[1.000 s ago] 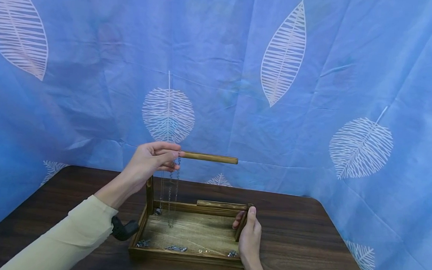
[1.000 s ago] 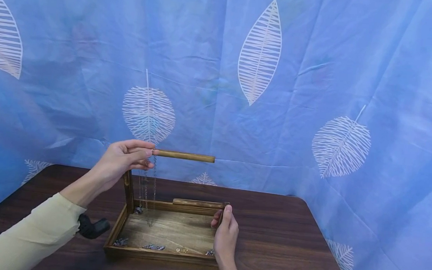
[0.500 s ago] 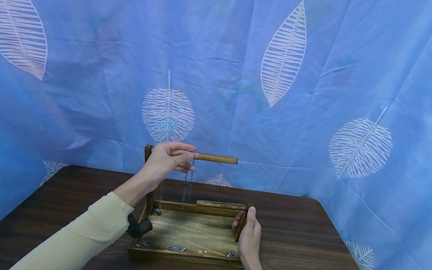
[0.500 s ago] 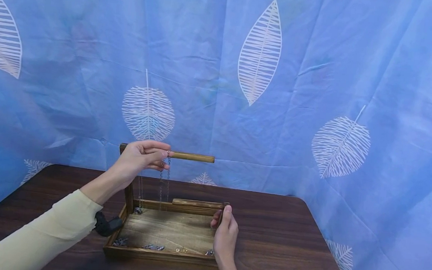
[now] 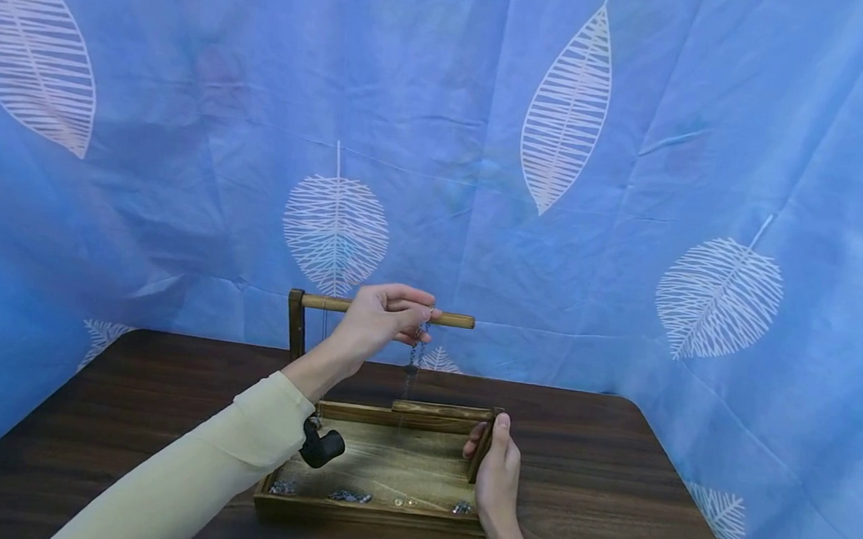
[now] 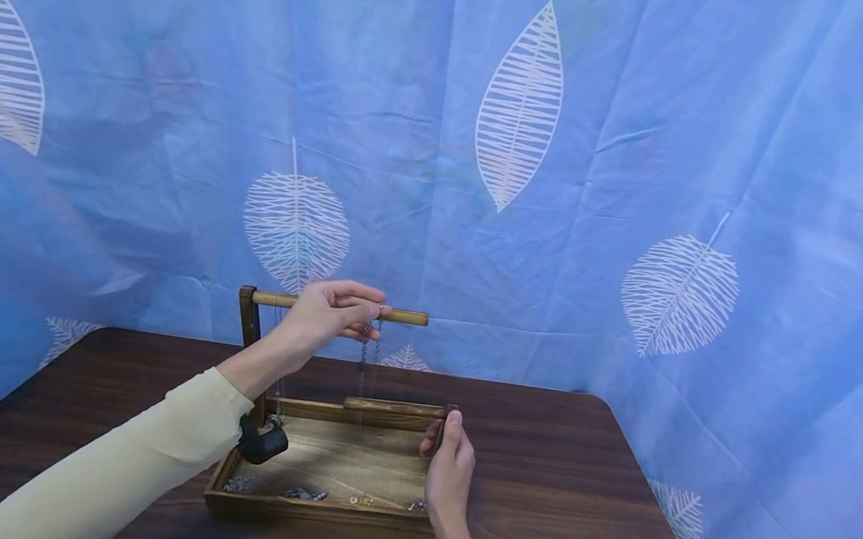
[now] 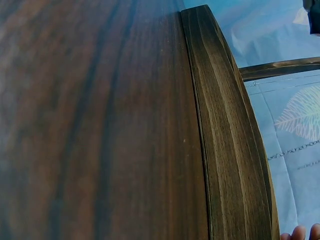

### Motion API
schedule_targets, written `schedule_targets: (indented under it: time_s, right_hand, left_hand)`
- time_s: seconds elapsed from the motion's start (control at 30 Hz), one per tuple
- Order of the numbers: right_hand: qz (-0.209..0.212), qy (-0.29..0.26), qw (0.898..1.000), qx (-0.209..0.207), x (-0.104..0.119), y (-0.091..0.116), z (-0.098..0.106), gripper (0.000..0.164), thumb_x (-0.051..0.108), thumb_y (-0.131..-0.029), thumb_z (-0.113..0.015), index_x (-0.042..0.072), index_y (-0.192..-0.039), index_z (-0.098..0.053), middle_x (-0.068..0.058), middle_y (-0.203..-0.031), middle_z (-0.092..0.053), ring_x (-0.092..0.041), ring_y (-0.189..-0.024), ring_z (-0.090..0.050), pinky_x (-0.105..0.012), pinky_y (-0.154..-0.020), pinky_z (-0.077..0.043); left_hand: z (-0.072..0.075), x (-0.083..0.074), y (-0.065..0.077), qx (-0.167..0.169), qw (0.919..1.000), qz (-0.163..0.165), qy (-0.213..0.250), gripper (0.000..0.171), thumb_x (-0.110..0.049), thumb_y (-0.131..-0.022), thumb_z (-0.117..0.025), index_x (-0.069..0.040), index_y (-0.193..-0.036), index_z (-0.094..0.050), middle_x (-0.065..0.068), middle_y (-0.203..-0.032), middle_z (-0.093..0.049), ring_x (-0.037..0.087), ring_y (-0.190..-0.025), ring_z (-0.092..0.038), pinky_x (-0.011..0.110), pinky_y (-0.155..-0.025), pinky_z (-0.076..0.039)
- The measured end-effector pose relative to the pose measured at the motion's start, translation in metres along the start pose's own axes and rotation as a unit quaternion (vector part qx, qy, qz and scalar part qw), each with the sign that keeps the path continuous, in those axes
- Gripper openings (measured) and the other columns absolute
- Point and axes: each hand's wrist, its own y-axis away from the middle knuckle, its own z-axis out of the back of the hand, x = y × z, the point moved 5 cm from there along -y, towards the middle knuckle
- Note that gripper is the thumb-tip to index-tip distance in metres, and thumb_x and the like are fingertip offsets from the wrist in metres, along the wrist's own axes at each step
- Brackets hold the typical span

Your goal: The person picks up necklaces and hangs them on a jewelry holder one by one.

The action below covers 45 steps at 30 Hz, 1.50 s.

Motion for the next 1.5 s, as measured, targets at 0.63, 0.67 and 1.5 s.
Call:
schedule_targets:
  time_s: [0.63,0.67,1.5]
  right_hand:
    - [-0.002,-0.001,1.000,-0.009,0.001,0.001,0.001,0.064,0.045,-0.111,-0.023,-0.002,-0.094,-0.062,-0.016,-0.077,-0.061,-0.027,-0.070,-0.062,-0.033,-0.064,-0.051]
    - [-0.001,-0.001,1.000,-0.010,0.001,0.001,0.001,0.064,0.045,-0.111,-0.023,-0.003,-0.094,-0.062,-0.016,-0.077,-0.061,-0.026,-0.070,-0.062,-0.033,-0.064,-0.051]
    - [-0.006,-0.007,1.000,-0.010,0.001,0.000,0.000,0.064,0.045,-0.111,-0.025,-0.004,-0.092,-0.062,-0.015,-0.076,-0.060,-0.026,-0.069,-0.062,-0.034,-0.063,-0.051]
  left_hand:
    - [-0.039,0.003,-0.017,0.021,0.9998,-0.004,0.003,0.024,-0.005,-0.100,-0.063,0.000,-0.123,-0.068,0.015,-0.111,-0.073,0.019,-0.074,-0.072,0.044,-0.081,-0.060]
    - [-0.041,0.003,-0.017,0.021,0.9998,-0.003,0.003,0.024,-0.005,-0.100,-0.063,0.000,-0.123,-0.068,0.015,-0.111,-0.073,0.019,-0.074,-0.072,0.044,-0.081,-0.060]
    - [-0.062,-0.002,-0.028,0.023,0.9997,0.003,-0.010,0.024,-0.003,-0.099,-0.063,-0.003,-0.123,-0.068,0.012,-0.113,-0.072,0.028,-0.083,-0.073,0.041,-0.079,-0.060]
